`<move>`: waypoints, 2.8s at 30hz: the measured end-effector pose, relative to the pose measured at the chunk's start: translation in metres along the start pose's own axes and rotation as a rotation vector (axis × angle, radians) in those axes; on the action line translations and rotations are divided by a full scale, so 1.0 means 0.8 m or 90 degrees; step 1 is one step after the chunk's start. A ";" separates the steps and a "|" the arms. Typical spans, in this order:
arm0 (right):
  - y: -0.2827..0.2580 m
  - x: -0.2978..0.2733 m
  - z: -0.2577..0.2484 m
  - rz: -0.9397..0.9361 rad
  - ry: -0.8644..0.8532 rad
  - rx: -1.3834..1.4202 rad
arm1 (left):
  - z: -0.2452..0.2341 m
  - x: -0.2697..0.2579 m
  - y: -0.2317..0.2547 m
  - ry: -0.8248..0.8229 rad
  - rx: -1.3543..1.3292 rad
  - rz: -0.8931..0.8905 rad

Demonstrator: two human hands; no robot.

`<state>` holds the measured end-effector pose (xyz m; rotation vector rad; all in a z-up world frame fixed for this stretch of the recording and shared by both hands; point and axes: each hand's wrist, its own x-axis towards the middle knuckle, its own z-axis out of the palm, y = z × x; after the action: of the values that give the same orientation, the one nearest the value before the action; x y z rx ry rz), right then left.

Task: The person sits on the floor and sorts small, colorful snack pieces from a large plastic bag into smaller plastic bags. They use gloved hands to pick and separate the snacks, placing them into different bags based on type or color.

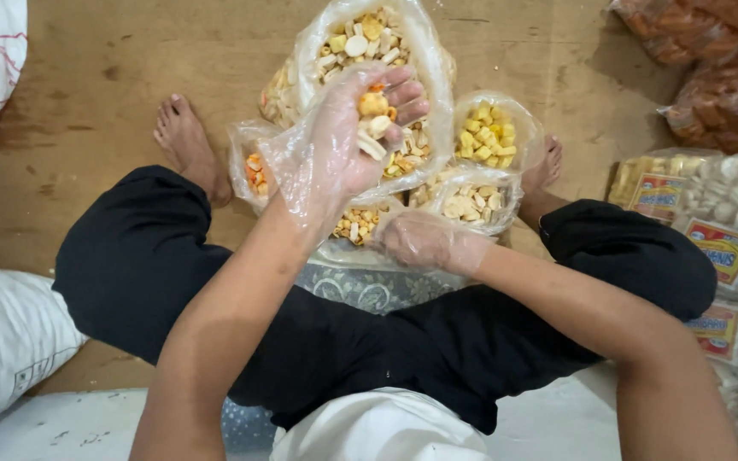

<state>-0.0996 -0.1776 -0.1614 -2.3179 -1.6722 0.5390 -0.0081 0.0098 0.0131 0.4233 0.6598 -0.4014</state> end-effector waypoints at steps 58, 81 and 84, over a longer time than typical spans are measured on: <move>-0.008 -0.007 -0.269 0.078 0.034 -0.065 | -0.047 0.075 -0.099 0.047 0.136 -0.061; 0.014 -0.102 -0.190 0.203 0.322 0.177 | -0.063 -0.005 -0.039 0.143 0.011 -0.086; 0.047 -0.124 -0.102 -0.117 -0.169 -0.939 | -0.047 -0.040 -0.025 0.131 -0.050 -0.065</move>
<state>-0.0608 -0.2817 -0.0866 -2.8223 -2.9892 -0.7857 -0.0598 0.0186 0.0021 0.3596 0.8971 -0.4313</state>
